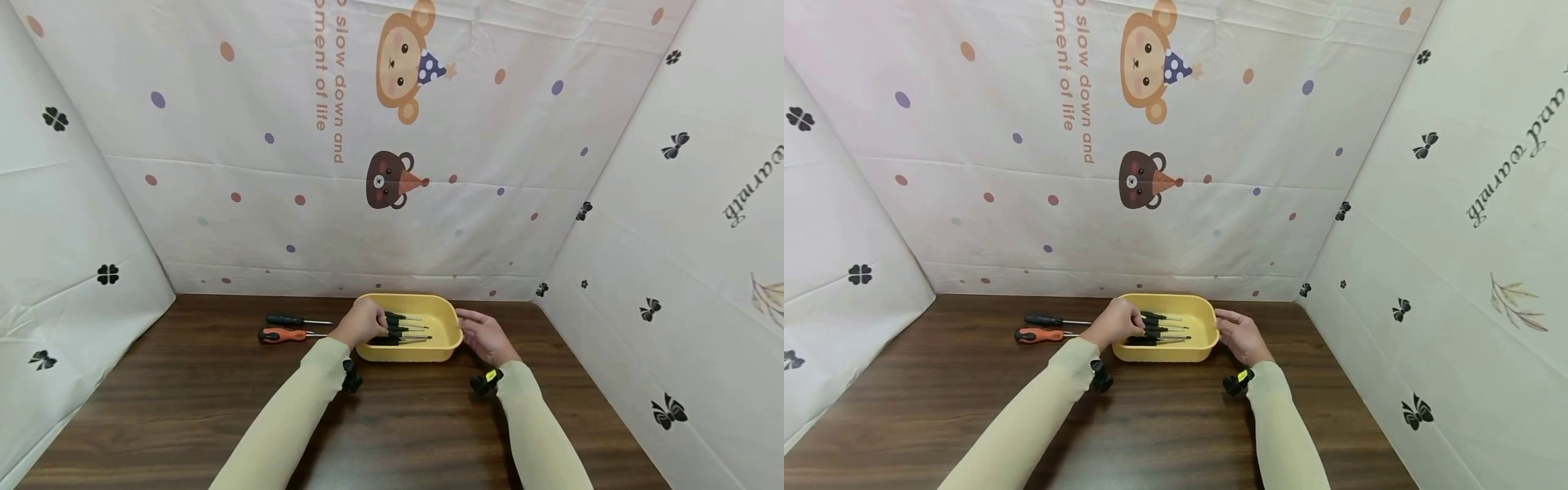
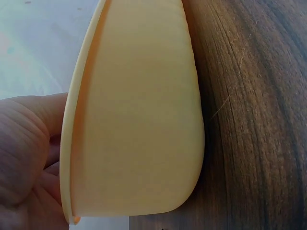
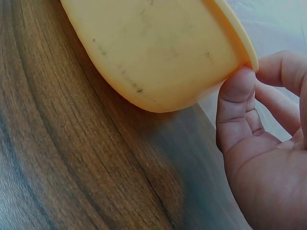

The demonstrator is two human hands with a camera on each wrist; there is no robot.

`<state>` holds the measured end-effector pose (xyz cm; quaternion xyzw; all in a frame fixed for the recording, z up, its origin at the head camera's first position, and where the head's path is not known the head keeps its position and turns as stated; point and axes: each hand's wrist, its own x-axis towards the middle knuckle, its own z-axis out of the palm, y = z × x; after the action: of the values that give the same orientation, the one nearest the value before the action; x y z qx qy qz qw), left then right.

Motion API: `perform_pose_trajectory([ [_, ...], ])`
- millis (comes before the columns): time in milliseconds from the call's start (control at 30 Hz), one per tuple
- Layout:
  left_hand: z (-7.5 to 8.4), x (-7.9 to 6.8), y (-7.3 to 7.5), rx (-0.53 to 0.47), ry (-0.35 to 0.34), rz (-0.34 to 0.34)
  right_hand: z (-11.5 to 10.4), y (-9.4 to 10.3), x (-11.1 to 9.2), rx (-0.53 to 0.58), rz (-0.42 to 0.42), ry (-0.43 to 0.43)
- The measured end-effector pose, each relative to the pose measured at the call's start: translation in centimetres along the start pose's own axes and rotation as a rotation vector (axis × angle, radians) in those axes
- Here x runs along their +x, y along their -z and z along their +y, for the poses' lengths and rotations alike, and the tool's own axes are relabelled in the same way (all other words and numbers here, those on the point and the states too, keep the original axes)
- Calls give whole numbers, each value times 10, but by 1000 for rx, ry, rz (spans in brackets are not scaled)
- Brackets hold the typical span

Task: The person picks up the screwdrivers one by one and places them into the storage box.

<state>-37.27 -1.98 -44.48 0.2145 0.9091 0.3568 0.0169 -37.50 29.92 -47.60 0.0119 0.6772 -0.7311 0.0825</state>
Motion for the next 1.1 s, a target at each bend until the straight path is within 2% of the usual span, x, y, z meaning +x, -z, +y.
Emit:
perform_pose_trajectory([
  [333, 0, 3, -5, 150, -59, -45, 3, 2, 1, -5, -13, 1],
  [533, 3, 1, -5, 182, -96, -61, 3, 1, 1, 5, -5, 1],
  [733, 6, 0, -4, 265, -85, -62, 1, 0, 0, 8, -10, 10],
  [900, 5, 1, -4, 274, -64, -63, 1, 0, 1, 18, -14, 7],
  [1100, 4, 2, -5, 267, -79, -53, 2, 1, 1, 19, -11, 6],
])
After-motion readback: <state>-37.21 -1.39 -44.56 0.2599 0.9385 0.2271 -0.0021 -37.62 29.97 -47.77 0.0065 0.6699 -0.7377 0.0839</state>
